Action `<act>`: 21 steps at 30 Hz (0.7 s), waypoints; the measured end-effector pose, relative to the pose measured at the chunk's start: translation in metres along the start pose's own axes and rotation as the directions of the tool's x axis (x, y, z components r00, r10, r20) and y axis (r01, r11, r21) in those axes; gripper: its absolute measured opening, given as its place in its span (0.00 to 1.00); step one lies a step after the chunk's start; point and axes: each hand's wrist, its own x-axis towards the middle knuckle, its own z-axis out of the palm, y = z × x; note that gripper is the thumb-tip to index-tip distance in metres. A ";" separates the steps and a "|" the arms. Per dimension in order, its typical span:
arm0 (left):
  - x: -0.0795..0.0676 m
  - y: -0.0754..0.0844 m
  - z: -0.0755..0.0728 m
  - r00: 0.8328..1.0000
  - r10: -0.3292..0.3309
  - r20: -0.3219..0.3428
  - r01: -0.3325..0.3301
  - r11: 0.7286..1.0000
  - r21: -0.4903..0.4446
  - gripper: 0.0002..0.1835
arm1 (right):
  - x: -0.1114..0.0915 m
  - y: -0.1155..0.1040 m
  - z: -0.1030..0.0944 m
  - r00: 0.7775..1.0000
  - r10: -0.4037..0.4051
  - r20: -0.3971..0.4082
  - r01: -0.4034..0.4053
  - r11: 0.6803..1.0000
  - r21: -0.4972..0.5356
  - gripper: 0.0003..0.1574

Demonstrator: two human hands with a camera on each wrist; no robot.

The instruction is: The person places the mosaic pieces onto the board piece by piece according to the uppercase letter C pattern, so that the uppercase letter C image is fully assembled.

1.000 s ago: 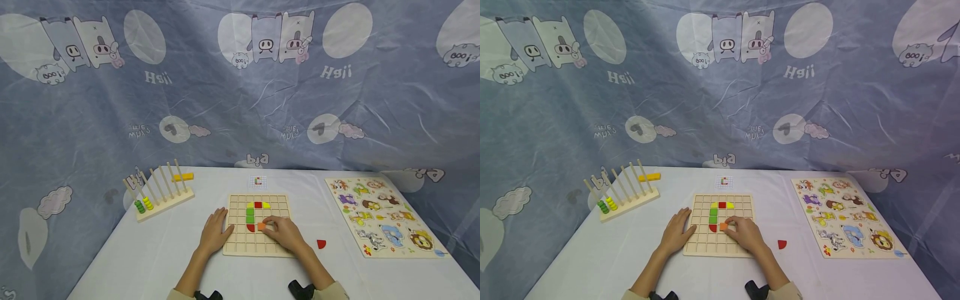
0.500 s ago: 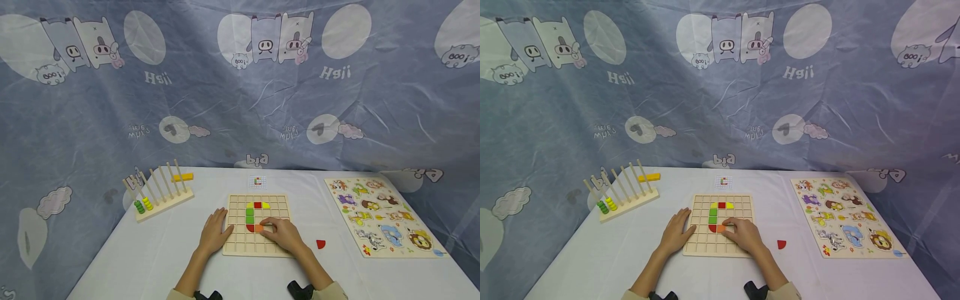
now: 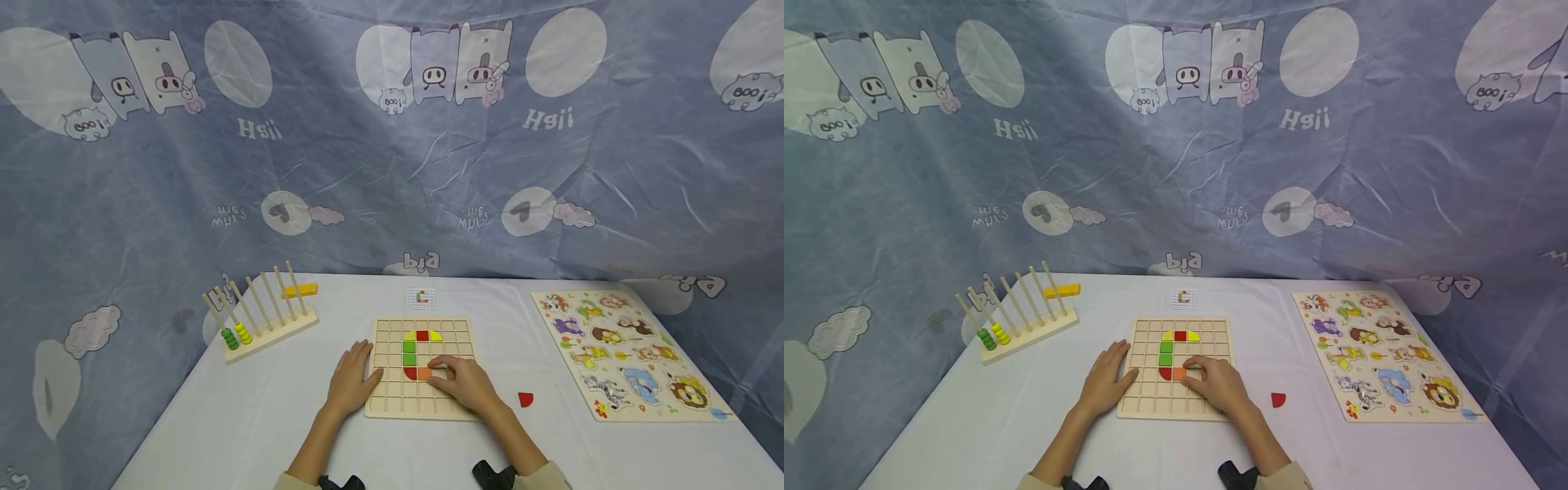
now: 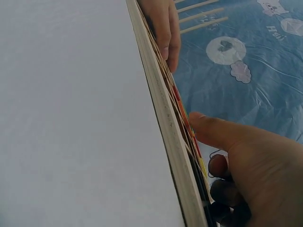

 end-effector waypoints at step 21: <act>0.000 0.002 -0.002 0.999 -0.023 0.025 0.023 1.000 -0.004 0.33 | -0.058 0.043 -0.070 0.995 0.058 -0.080 -0.058 0.998 0.013 0.19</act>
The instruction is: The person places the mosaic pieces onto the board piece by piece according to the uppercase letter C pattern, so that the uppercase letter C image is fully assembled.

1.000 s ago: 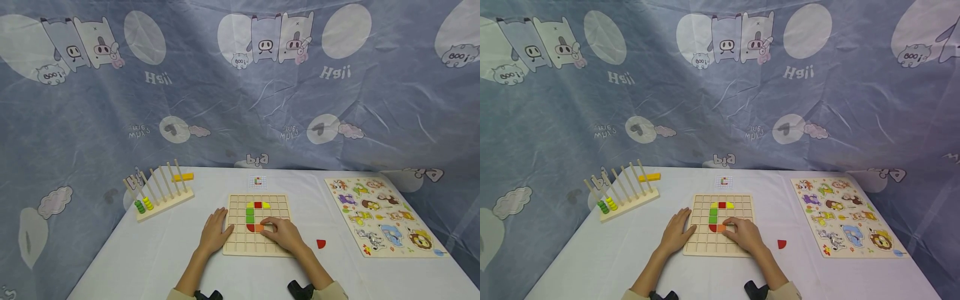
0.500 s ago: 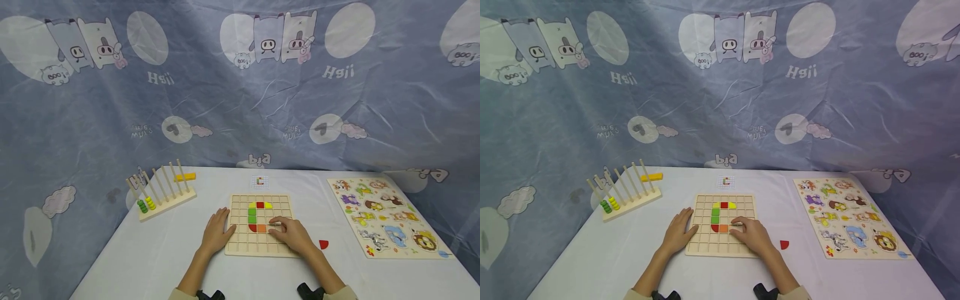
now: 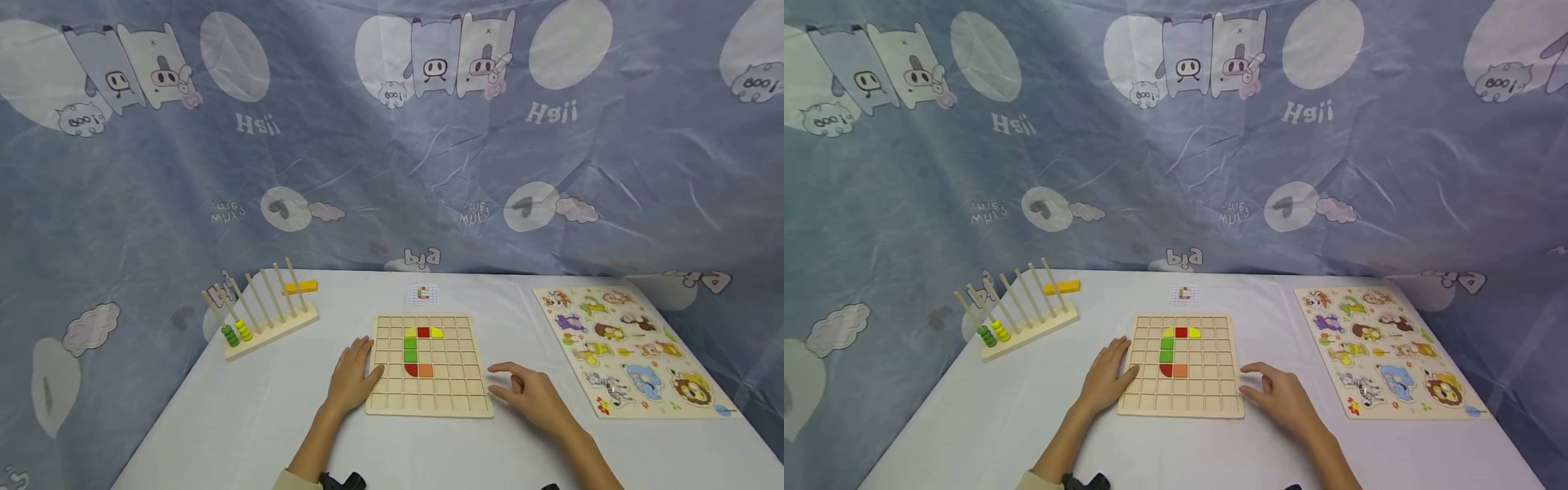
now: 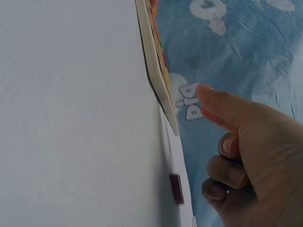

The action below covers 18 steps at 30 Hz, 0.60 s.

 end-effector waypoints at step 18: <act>0.000 0.001 -0.002 1.000 0.002 0.000 -0.002 1.000 0.006 0.33 | -0.025 0.037 -0.031 0.985 0.166 0.054 -0.159 0.980 -0.120 0.20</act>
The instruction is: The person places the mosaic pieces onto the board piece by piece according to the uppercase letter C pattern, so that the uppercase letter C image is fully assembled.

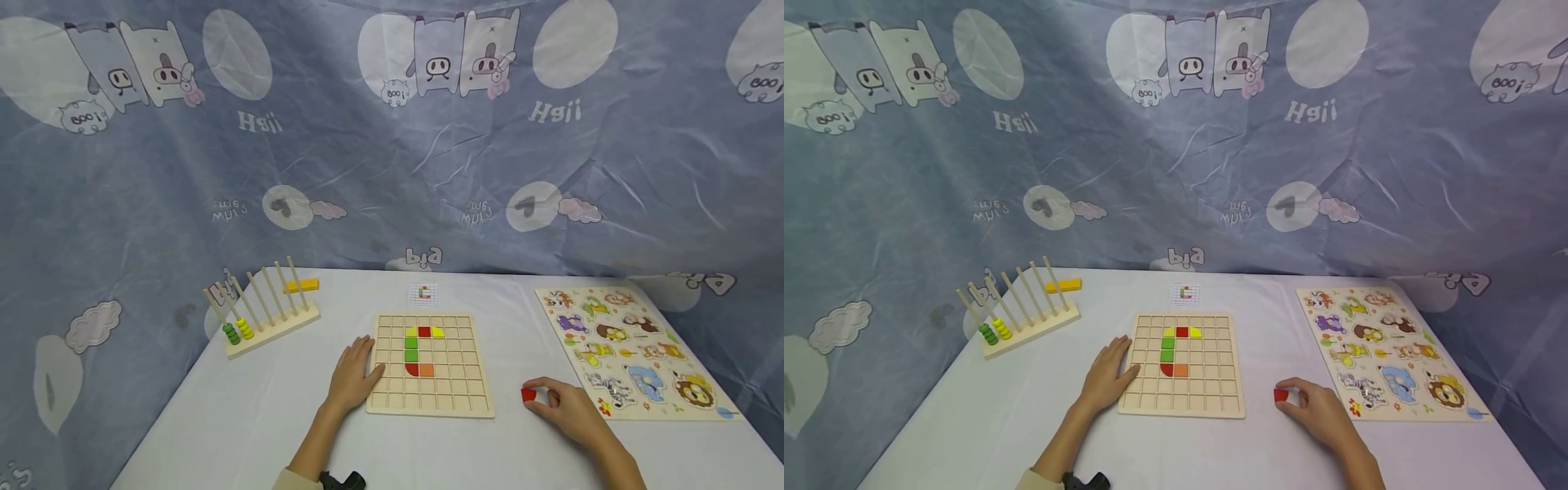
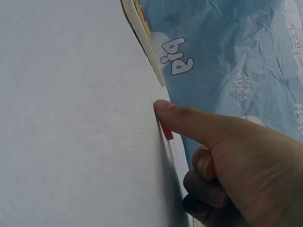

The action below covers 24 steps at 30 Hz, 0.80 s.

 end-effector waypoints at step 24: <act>-0.001 0.004 -0.002 1.000 -0.008 -0.001 0.008 1.000 -0.007 0.32 | 0.008 -0.017 0.023 0.995 -0.087 -0.047 0.090 0.992 0.085 0.15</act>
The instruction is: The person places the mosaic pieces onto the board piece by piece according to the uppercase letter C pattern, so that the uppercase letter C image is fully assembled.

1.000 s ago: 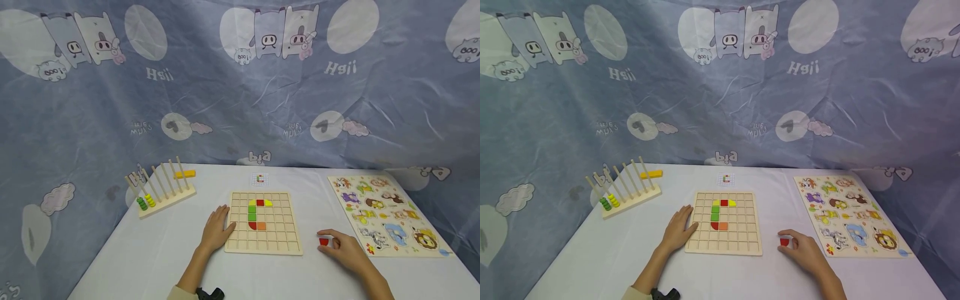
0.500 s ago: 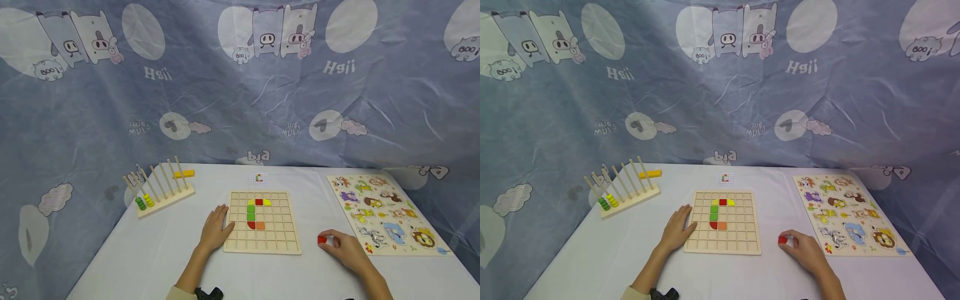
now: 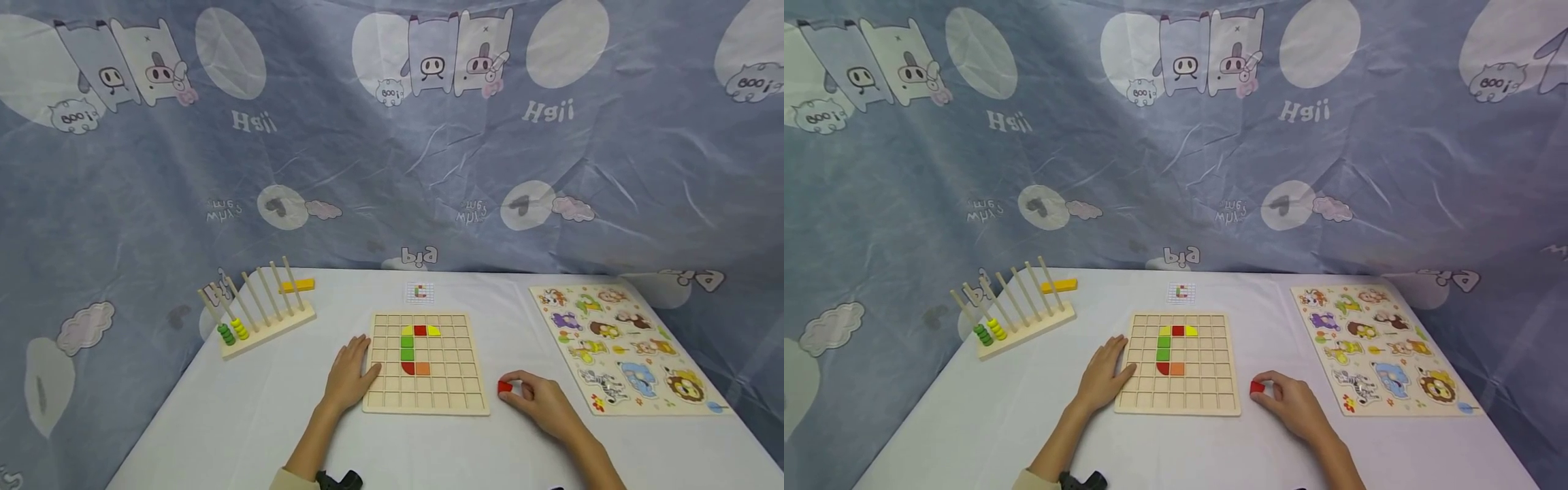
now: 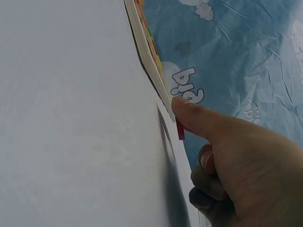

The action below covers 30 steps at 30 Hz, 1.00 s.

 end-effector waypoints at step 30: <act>0.001 -0.005 0.006 1.000 -0.003 -0.004 0.003 1.000 -0.002 0.32 | 0.053 -0.065 0.050 0.980 -0.198 0.026 0.199 0.980 -0.013 0.16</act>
